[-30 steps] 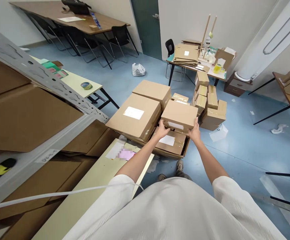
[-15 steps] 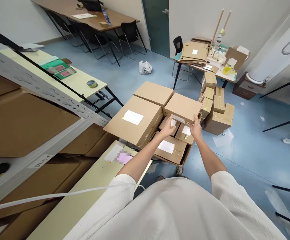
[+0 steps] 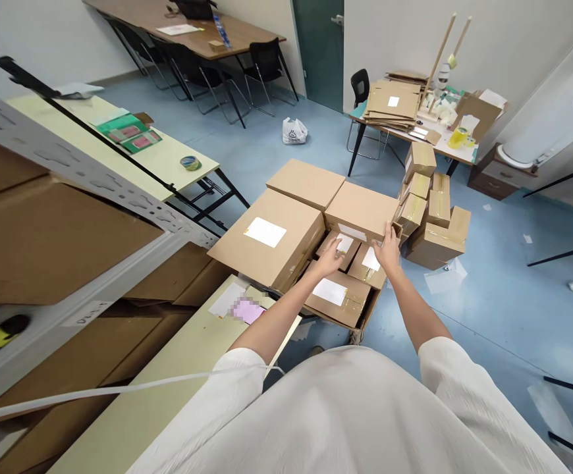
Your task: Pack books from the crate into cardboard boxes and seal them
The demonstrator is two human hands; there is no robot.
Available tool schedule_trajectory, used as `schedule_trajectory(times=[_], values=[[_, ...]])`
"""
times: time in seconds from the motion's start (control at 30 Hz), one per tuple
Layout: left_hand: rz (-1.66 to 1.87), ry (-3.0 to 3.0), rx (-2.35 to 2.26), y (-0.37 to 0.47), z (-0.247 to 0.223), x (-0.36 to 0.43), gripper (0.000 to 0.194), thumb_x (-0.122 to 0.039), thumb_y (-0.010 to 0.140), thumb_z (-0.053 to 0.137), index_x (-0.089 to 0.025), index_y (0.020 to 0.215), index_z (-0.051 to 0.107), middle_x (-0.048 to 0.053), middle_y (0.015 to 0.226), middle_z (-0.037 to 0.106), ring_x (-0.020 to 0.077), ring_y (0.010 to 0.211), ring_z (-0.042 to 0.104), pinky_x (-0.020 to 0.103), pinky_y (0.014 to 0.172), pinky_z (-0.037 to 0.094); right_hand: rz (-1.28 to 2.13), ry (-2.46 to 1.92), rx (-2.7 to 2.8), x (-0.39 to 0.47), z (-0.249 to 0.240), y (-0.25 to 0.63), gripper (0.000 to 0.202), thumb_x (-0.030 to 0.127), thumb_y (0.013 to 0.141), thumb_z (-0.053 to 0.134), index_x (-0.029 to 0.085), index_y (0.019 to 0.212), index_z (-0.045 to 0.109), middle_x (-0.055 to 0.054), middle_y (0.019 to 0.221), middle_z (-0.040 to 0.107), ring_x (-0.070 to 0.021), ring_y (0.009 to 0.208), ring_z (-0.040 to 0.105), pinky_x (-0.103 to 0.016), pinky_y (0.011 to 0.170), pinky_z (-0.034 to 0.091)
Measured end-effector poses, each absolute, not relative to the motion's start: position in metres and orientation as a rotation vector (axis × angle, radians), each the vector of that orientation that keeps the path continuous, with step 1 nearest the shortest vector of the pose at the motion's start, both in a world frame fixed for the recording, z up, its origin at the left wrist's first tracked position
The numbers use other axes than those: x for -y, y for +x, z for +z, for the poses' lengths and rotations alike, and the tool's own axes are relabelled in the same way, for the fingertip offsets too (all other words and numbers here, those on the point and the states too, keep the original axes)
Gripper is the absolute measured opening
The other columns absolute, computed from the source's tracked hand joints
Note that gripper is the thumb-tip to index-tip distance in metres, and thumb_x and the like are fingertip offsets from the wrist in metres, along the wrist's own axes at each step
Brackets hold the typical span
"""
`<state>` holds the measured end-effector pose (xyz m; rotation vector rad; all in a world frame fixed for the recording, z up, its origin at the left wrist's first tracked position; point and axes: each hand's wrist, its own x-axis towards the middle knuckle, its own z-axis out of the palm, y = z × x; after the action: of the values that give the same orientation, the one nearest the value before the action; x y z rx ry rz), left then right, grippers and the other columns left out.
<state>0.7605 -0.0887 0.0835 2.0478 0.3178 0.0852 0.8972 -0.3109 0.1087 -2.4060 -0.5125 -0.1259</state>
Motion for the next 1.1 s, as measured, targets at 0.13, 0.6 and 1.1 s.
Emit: schedule_trajectory(times=[0.13, 0.6, 1.1], values=[[0.114, 2.06, -0.295, 0.74, 0.086, 0.082, 0.072, -0.027, 0.092, 0.069, -0.02, 0.161, 0.05, 0.019, 0.176, 0.039, 0.0358, 0.166, 0.035, 0.056, 0.135, 0.033, -0.283, -2.44, 0.528, 0.307, 0.119, 0.878, 0.088, 0.052, 0.101, 0.055, 0.018, 0.176, 0.024, -0.025, 0.179, 0.024, -0.0447, 0.161, 0.033, -0.069, 0.124, 0.039], [0.211, 2.069, -0.336, 0.6, 0.092, 0.072, 0.058, -0.018, 0.093, 0.065, -0.019, 0.15, 0.062, 0.017, 0.155, 0.064, 0.0335, 0.148, 0.059, 0.055, 0.13, 0.043, -0.095, -2.395, 0.907, 0.274, 0.096, 0.736, 0.061, 0.039, 0.103, 0.05, 0.018, 0.161, 0.051, -0.023, 0.163, 0.05, -0.0395, 0.149, 0.048, -0.064, 0.123, 0.042], [0.346, 1.957, -0.846, 0.453, 0.087, 0.112, 0.041, -0.012, 0.097, 0.06, -0.018, 0.136, 0.071, 0.012, 0.133, 0.079, 0.025, 0.124, 0.075, 0.042, 0.113, 0.058, 0.143, -2.031, 1.589, 0.216, 0.079, 0.671, 0.048, 0.035, 0.106, 0.048, 0.019, 0.149, 0.062, -0.019, 0.152, 0.062, -0.0359, 0.14, 0.057, -0.056, 0.12, 0.048]])
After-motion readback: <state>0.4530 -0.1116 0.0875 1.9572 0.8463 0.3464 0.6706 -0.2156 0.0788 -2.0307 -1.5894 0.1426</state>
